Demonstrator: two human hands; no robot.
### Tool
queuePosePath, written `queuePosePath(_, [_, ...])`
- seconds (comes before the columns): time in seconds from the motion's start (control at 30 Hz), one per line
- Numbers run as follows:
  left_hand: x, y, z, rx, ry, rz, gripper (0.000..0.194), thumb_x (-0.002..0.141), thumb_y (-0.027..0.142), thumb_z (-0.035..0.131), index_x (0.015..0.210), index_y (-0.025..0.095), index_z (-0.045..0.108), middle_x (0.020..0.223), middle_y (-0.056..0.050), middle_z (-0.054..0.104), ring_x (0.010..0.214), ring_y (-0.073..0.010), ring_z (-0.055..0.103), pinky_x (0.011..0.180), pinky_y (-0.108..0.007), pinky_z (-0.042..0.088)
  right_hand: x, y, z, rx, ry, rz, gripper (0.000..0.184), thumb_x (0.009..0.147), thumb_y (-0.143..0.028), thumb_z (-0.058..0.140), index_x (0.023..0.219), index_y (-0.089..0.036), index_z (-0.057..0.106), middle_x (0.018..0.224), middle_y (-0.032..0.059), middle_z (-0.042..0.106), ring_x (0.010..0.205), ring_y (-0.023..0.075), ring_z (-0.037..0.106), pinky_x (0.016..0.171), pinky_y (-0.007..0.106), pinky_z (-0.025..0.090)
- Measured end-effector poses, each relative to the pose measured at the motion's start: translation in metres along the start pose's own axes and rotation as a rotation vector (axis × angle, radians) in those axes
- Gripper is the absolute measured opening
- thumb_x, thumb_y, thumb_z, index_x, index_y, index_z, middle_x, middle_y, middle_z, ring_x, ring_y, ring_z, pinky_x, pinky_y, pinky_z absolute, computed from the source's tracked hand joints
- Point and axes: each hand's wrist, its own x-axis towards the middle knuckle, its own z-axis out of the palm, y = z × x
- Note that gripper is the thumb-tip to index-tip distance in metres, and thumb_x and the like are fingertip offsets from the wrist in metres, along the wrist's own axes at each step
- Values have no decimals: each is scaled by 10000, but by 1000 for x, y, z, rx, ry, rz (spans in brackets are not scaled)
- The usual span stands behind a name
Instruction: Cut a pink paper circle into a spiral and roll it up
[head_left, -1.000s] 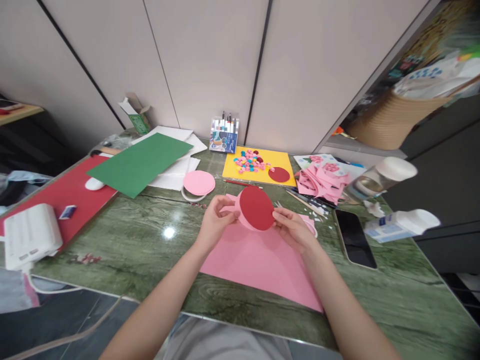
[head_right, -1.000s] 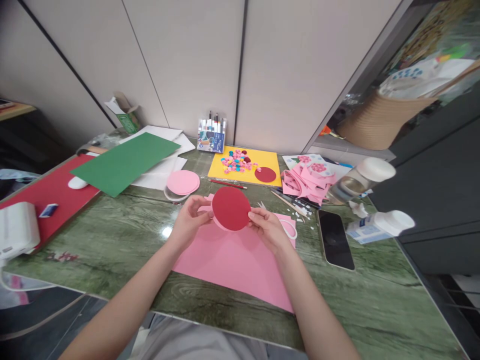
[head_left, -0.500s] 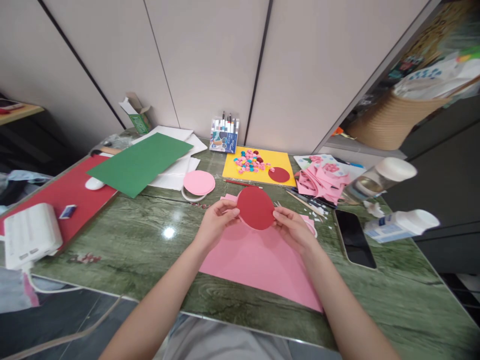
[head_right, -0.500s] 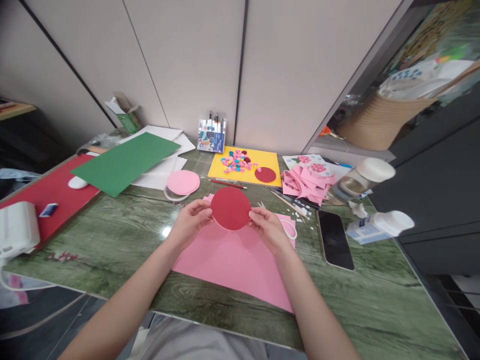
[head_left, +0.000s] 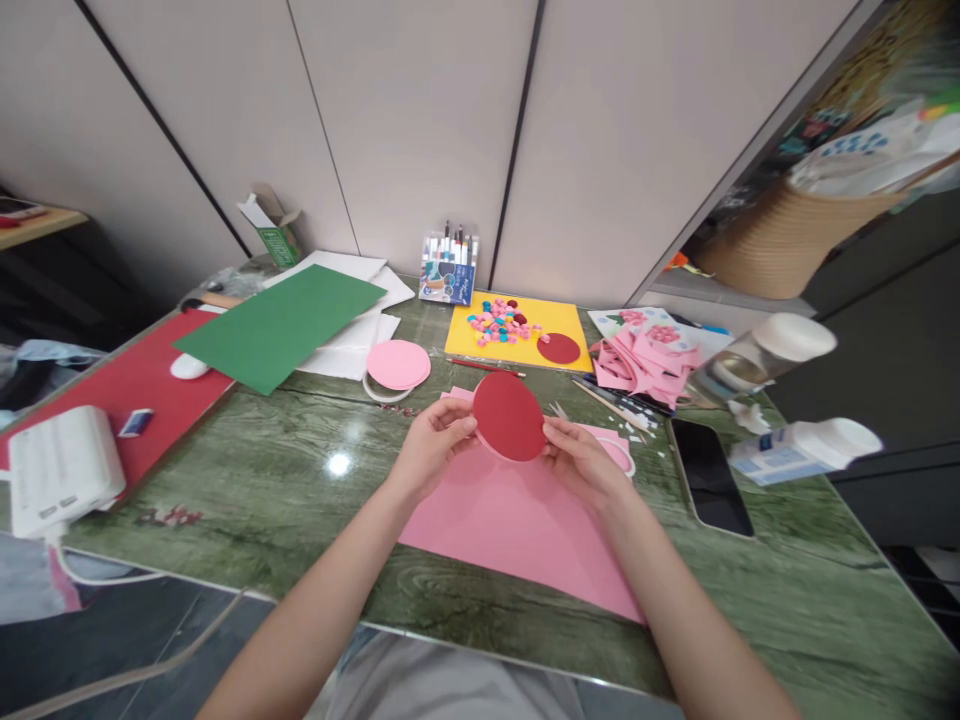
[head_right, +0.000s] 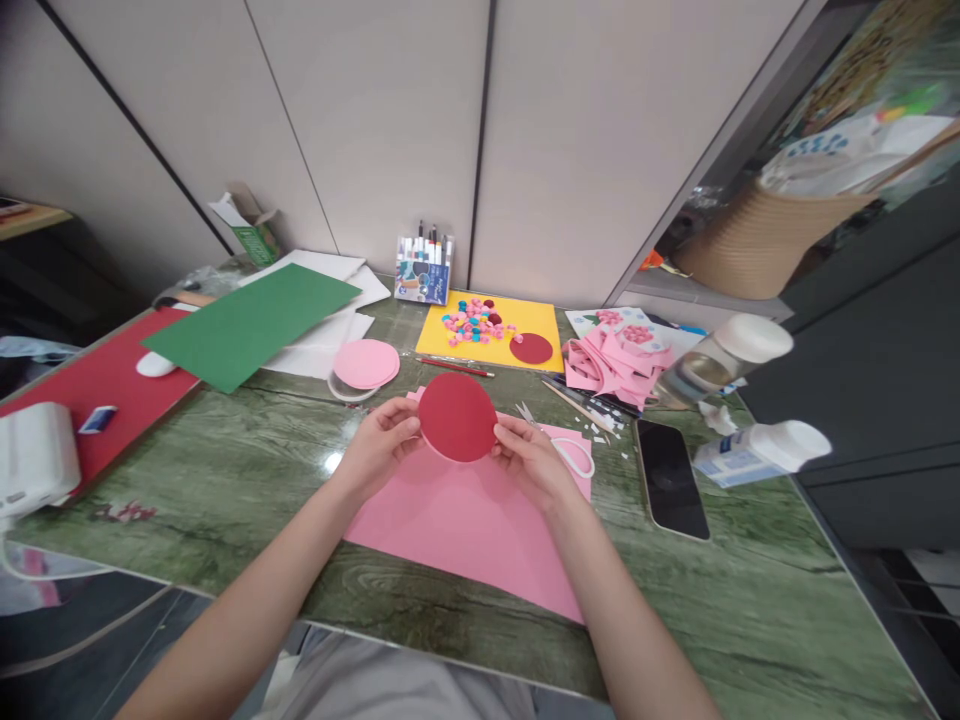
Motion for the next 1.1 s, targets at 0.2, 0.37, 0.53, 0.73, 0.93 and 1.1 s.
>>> queuePosePath(0.2, [0,-1,0,-11,-3,9,240,637,240,775,812,173,625,750,35,630,637,-59,583,642,-203,498,1,6,-2,-33,-71,-6,266,687,-307,782,936,-230,732,826,18,707,642,89,575,624,226,456])
queuePosePath(0.37, [0,-1,1,3,16,7,232,620,224,781,798,179,639,721,46,603,637,-54,560,626,-181,478,1,10,0,-44,-91,-6,239,693,-318,772,909,-223,729,834,13,707,644,87,575,624,229,439])
queuePosePath(0.53, [-1,-1,1,-13,3,13,270,611,284,793,808,175,643,763,25,622,675,-76,574,619,-194,491,3,11,0,-45,-83,-13,217,689,-297,773,885,-215,728,840,15,706,646,93,576,623,233,433])
queuePosePath(0.73, [-2,0,2,4,-22,27,263,626,288,788,821,174,652,778,12,631,689,-88,586,627,-208,508,2,10,0,-69,-65,-38,219,693,-290,769,890,-203,730,823,22,700,640,99,568,625,240,442])
queuePosePath(0.93, [-3,2,3,31,-38,-1,234,651,244,761,847,178,652,834,3,647,734,-95,598,659,-206,495,1,8,1,-52,-75,-23,232,687,-293,770,899,-208,729,846,22,709,640,100,574,636,247,447])
queuePosePath(1.1, [-3,0,1,129,-35,18,435,652,196,731,1059,229,584,1004,-26,653,830,-144,618,667,-238,512,3,7,0,-130,-32,-37,212,674,-309,772,856,-209,726,779,9,694,605,95,560,632,256,446])
